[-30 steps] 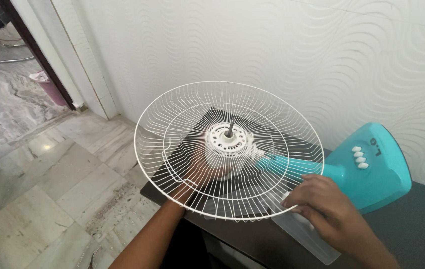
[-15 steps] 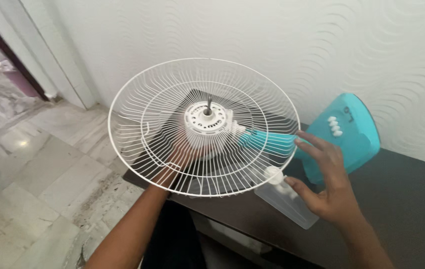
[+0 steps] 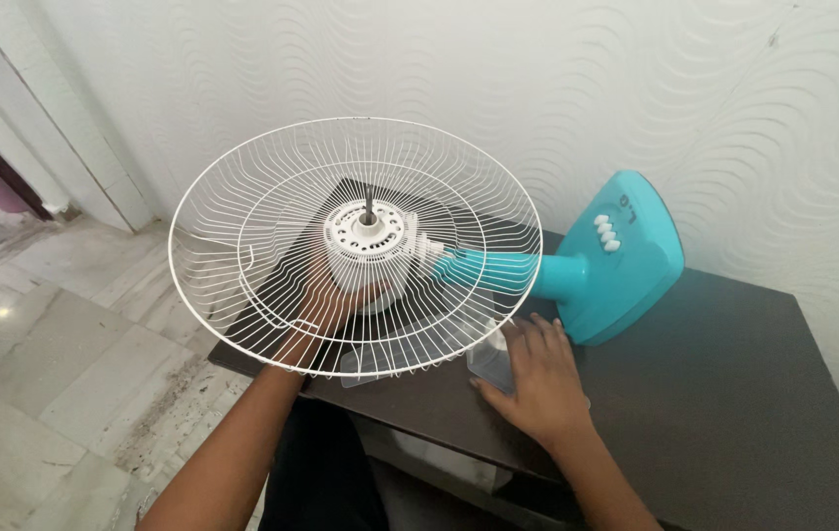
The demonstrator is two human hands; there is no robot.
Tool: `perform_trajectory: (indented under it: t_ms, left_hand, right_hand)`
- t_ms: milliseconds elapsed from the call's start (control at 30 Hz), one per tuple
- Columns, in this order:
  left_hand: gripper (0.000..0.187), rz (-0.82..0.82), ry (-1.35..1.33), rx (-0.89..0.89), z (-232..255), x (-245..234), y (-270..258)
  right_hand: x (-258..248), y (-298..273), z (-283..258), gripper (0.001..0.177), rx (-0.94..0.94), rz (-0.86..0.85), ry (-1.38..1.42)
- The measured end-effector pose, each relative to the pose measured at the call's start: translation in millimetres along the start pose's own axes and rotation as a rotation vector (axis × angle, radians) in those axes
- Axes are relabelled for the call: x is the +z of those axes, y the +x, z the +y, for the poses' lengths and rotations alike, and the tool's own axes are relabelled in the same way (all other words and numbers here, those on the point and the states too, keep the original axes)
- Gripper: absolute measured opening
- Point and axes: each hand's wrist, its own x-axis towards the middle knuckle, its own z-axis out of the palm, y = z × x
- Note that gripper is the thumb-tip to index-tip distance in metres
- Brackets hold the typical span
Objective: The person assembles a table fan on a dark table. They attach the white motor housing to the teal base, secure it with a screwdriver, then install the fan blades and front grille.
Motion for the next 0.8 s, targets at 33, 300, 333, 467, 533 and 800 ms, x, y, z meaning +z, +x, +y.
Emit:
perform_trajectory:
  t_ms: [33,300,333,467,533,800]
  left_hand:
    - [0.070,0.001,0.004,0.001,1.0,-0.7,1.1]
    - [0.068,-0.005,0.005,0.017,10.3,4.9,3.9]
    - [0.067,-0.008,0.002,0.017,11.7,6.3,5.8]
    - [0.066,0.014,0.011,0.040,18.5,-2.0,20.3]
    - [0.066,0.048,0.013,0.077,25.9,-12.9,43.7]
    - [0.064,0.028,0.045,0.008,-1.7,-22.7,-13.7]
  right_hand:
    - [1.7,2.6,2.0,0.083,-0.003,0.003,-0.006]
    - [-1.2,0.9,2.4,0.080,0.047,0.039,0.149]
    - [-1.7,0.0,1.5,0.079,0.058,0.028,0.170]
    - [-5.1,-1.1,-4.0,0.075,0.051,0.120,0.289]
    - [-10.7,1.5,-3.4,0.076,0.023,0.175,0.287]
    - [-52.3,-32.4,-2.3,0.074,-0.060,0.183,0.298]
